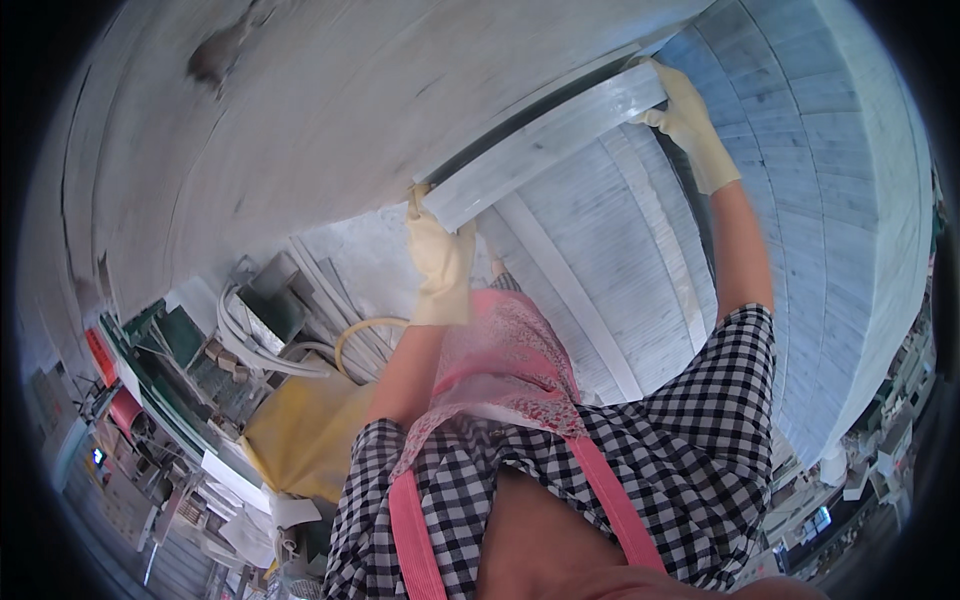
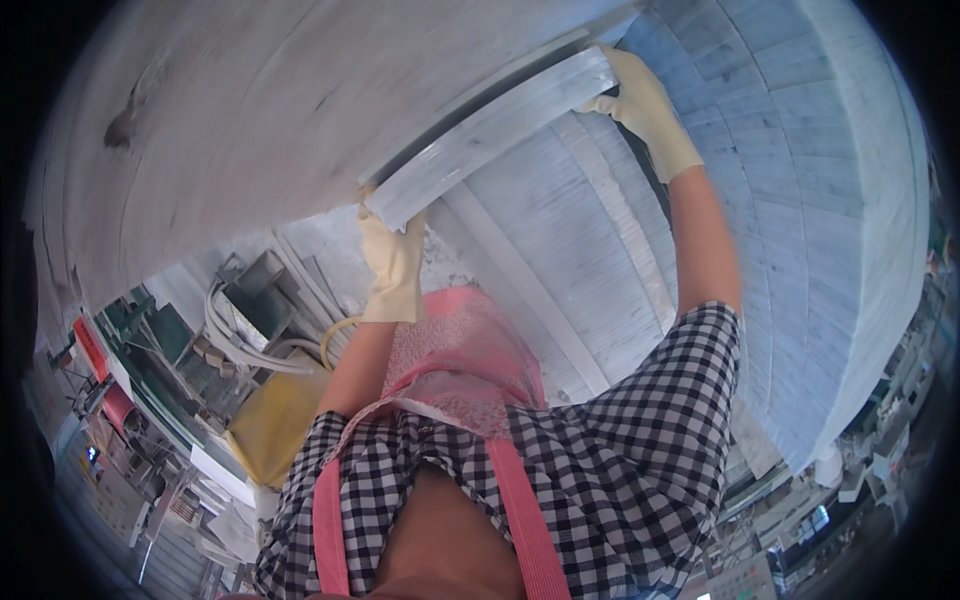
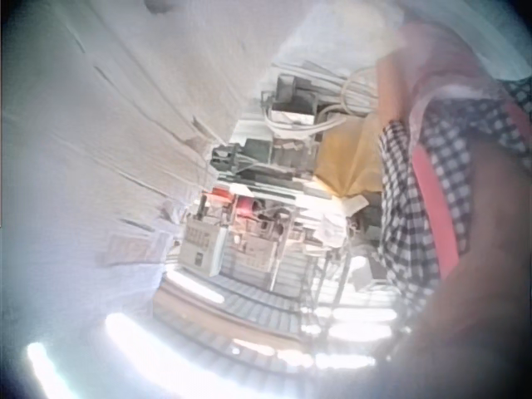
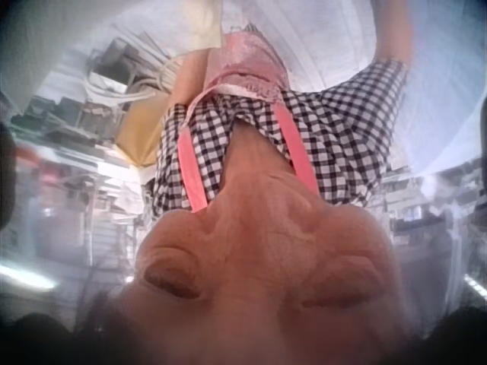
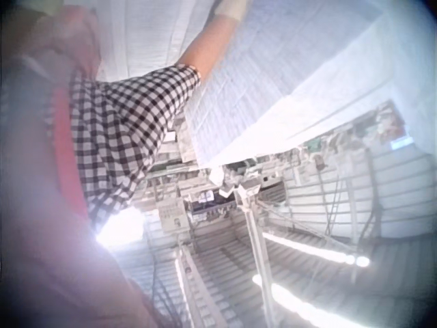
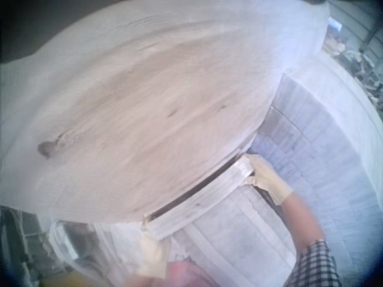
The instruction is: The person picks up thin white rectangular boards from a conveyor, wipes their surfaces with a cloth, and stacks them on a nearby pile. The person repeats this cycle, handling each board individually and placing it on top of the previous ones.
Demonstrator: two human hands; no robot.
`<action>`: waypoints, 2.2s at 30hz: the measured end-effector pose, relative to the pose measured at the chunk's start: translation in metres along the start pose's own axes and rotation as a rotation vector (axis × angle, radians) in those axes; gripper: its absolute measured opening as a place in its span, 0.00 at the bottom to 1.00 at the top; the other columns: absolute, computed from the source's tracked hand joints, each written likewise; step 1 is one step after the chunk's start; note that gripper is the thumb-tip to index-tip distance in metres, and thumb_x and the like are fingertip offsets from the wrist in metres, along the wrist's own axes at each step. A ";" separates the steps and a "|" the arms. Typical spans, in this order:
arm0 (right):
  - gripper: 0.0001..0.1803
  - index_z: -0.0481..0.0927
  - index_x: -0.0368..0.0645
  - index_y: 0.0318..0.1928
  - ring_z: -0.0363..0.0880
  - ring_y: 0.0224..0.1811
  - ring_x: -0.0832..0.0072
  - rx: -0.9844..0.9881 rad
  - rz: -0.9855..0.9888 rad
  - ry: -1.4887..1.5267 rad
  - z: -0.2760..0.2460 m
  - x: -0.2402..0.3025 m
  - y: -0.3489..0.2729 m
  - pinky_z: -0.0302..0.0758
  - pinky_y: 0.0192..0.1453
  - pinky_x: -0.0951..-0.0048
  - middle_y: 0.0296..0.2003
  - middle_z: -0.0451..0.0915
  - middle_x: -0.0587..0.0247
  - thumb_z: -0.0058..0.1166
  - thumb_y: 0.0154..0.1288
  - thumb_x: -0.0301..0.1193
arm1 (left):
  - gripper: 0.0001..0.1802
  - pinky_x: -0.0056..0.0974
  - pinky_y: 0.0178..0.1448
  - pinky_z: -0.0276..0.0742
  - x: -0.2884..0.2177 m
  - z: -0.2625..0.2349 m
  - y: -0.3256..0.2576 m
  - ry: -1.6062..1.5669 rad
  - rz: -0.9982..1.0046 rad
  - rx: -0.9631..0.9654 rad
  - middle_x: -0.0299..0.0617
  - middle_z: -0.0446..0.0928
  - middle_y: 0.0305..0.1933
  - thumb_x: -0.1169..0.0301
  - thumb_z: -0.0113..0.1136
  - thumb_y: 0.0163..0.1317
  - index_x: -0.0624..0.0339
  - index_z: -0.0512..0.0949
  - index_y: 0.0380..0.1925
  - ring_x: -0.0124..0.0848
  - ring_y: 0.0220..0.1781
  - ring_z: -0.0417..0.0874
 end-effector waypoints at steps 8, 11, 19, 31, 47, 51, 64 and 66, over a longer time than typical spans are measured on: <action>0.48 0.61 0.33 0.73 0.63 0.74 0.56 -0.047 0.329 0.483 0.012 -0.012 -0.020 0.60 0.76 0.62 0.69 0.68 0.48 0.70 0.54 0.31 | 0.42 0.45 0.69 0.70 0.015 0.009 -0.015 -0.509 -0.301 0.289 0.57 0.68 0.71 0.62 0.68 0.61 0.68 0.61 0.71 0.49 0.71 0.72; 0.46 0.58 0.38 0.76 0.52 0.80 0.60 -0.049 0.409 0.640 0.016 -0.006 -0.024 0.51 0.80 0.62 0.75 0.59 0.53 0.63 0.62 0.39 | 0.43 0.43 0.74 0.63 0.015 0.007 -0.016 -0.686 -0.302 0.375 0.55 0.66 0.73 0.61 0.64 0.66 0.68 0.56 0.74 0.44 0.75 0.66; 0.39 0.66 0.36 0.73 0.59 0.77 0.66 -0.240 0.416 0.633 0.015 0.024 -0.016 0.54 0.79 0.66 0.73 0.63 0.54 0.54 0.72 0.49 | 0.24 0.38 0.67 0.69 0.013 0.013 0.006 0.088 -0.232 0.516 0.58 0.67 0.67 0.69 0.40 0.76 0.64 0.63 0.69 0.41 0.67 0.71; 0.35 0.69 0.45 0.72 0.60 0.76 0.67 -0.187 0.357 0.223 0.018 0.018 -0.038 0.53 0.79 0.67 0.72 0.66 0.56 0.45 0.74 0.53 | 0.38 0.49 0.60 0.74 0.053 0.038 -0.014 -0.680 -0.708 0.381 0.56 0.70 0.68 0.42 0.43 0.74 0.60 0.62 0.71 0.46 0.67 0.74; 0.31 0.73 0.30 0.62 0.74 0.58 0.73 -0.261 0.402 0.478 0.068 -0.034 -0.025 0.68 0.64 0.74 0.56 0.78 0.58 0.50 0.76 0.48 | 0.43 0.47 0.74 0.63 0.052 0.006 -0.034 -0.671 -0.294 0.310 0.61 0.63 0.70 0.43 0.47 0.72 0.62 0.54 0.74 0.51 0.71 0.66; 0.30 0.76 0.27 0.58 0.76 0.48 0.75 -0.218 0.444 0.467 0.082 -0.070 0.003 0.71 0.55 0.74 0.47 0.81 0.60 0.52 0.76 0.47 | 0.38 0.45 0.68 0.68 0.051 0.011 -0.032 -0.691 -0.338 0.173 0.61 0.68 0.64 0.43 0.46 0.73 0.63 0.60 0.69 0.50 0.66 0.69; 0.36 0.71 0.28 0.66 0.74 0.63 0.68 -0.296 0.441 0.554 0.086 -0.051 -0.008 0.66 0.70 0.68 0.61 0.77 0.51 0.48 0.77 0.51 | 0.32 0.48 0.65 0.66 0.069 0.023 -0.032 -0.655 -0.612 0.081 0.53 0.71 0.64 0.43 0.40 0.76 0.59 0.70 0.60 0.46 0.64 0.70; 0.36 0.70 0.29 0.67 0.72 0.66 0.65 -0.334 0.457 0.572 0.084 -0.044 -0.008 0.65 0.72 0.67 0.64 0.75 0.49 0.47 0.78 0.51 | 0.31 0.48 0.66 0.65 0.066 0.020 -0.032 -0.686 -0.635 0.108 0.52 0.70 0.65 0.43 0.41 0.76 0.59 0.70 0.61 0.45 0.65 0.68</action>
Point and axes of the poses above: each hand's wrist, its own y-axis towards the middle knuckle, its own z-axis out of the palm, x = y × z, the point moved 8 cm from there along y, towards the middle knuckle
